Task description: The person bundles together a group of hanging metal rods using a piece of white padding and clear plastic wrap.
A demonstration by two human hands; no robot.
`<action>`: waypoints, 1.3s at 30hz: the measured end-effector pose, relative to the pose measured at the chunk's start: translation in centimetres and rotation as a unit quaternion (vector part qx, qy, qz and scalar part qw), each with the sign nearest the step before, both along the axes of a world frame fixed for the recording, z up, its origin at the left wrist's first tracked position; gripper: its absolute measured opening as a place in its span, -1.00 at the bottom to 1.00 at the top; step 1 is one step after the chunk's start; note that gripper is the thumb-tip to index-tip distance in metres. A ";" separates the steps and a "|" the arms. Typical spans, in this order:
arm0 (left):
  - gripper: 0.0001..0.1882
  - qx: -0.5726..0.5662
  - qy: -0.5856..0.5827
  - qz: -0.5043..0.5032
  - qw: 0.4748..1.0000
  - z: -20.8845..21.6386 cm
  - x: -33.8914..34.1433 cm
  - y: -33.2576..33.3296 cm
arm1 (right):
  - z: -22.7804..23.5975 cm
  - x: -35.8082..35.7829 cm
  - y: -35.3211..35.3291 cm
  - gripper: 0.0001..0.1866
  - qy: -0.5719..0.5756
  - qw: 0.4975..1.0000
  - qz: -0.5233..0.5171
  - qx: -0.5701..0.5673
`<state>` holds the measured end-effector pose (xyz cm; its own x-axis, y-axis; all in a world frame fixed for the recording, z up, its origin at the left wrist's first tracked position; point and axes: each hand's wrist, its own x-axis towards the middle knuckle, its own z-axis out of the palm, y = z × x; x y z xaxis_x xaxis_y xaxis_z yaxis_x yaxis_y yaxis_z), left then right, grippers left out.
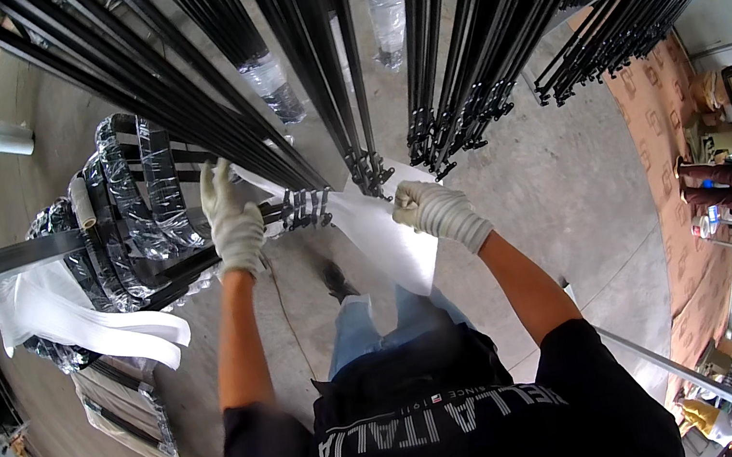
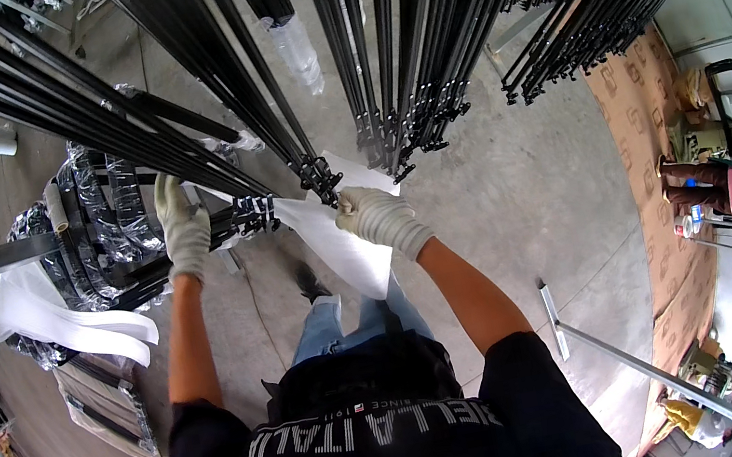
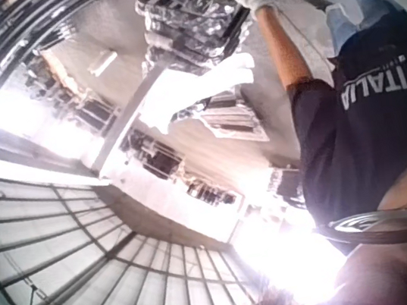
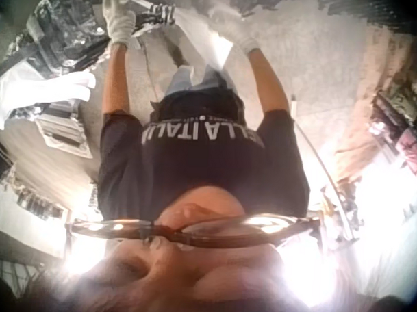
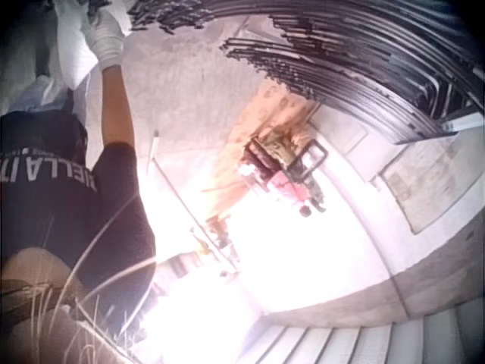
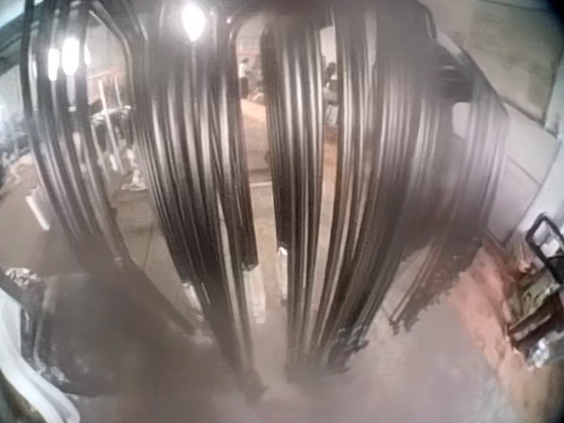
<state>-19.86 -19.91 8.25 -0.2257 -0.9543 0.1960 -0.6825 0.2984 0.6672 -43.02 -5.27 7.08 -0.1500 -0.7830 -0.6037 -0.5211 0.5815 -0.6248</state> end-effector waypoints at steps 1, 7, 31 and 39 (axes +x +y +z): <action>-0.58 -0.035 -0.131 -0.045 0.990 -0.8 0.8 -1.7 | 0.5 0.7 -0.9 -0.62 0.061 0.997 0.033 -0.017; -0.73 0.190 -0.377 -0.210 0.882 3.4 0.3 -4.9 | 1.1 2.0 -3.2 -0.66 0.077 0.996 -0.036 -0.012; -0.91 0.283 0.172 -0.114 0.937 -2.3 1.5 -3.1 | -3.8 6.3 -13.7 -0.60 -0.430 0.893 0.033 -0.132; -0.97 0.181 0.253 -0.035 0.950 -2.8 3.8 -7.5 | -3.5 6.7 -13.5 -0.59 -0.400 0.901 0.100 -0.135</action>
<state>-16.04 -27.39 5.41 -0.2558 -0.9659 -0.0408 -0.2336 0.0208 0.9721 -36.29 -18.77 3.56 0.4089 -0.8804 -0.2400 0.0811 0.2970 -0.9514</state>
